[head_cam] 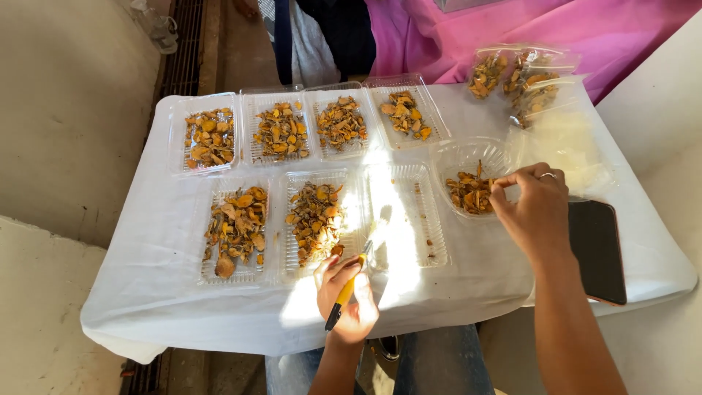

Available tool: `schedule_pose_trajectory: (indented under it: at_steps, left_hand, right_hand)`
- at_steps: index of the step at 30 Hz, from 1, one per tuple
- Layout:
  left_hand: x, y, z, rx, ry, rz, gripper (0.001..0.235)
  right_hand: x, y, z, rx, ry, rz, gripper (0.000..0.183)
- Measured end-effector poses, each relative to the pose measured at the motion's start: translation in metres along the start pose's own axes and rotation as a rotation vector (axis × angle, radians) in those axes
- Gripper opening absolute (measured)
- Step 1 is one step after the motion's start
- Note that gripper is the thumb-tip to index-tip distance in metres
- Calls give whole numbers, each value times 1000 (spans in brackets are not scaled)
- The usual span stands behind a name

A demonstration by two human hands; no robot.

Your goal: Using a small brush and fingers to clean and arrange dried food slices in plastic containers.

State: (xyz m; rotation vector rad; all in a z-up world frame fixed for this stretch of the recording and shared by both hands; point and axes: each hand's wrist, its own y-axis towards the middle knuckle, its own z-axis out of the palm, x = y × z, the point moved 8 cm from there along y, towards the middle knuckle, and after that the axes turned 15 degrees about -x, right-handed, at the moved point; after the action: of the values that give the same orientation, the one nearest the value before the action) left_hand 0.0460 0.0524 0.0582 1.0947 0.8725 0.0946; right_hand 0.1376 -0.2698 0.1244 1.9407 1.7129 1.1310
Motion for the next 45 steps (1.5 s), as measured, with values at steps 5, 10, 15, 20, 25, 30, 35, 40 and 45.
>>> schedule_pose_trajectory:
  at_steps: [5, 10, 15, 20, 25, 30, 35, 40, 45]
  left_hand:
    - [-1, -2, 3, -23, 0, 35, 32]
    - [10, -9, 4, -34, -5, -42, 33]
    - [-5, 5, 3, -31, 23, 52, 24]
    - [-3, 5, 2, -33, -8, 24, 19]
    - [3, 3, 4, -22, 7, 2, 19]
    - [3, -3, 4, -22, 27, 42, 22]
    - [5, -5, 3, -57, 36, 56, 23]
    - [4, -4, 4, -53, 1, 56, 21]
    - [-1, 3, 2, -78, 30, 78, 21]
  right_hand:
    - [17, -3, 19, 153, 53, -116, 31]
    - [93, -12, 52, 193, 164, -478, 17]
    - [106, -15, 137, 628, -131, -493, 29]
    - [94, -31, 177, 639, -223, -547, 48]
    - [95, -34, 165, 669, -148, -492, 41]
    - [102, -33, 149, 572, -106, -571, 23]
    - [97, -23, 169, 512, -234, -555, 21]
    - [98, -24, 192, 440, -300, -534, 22]
    - [103, -19, 192, 501, -253, -488, 24]
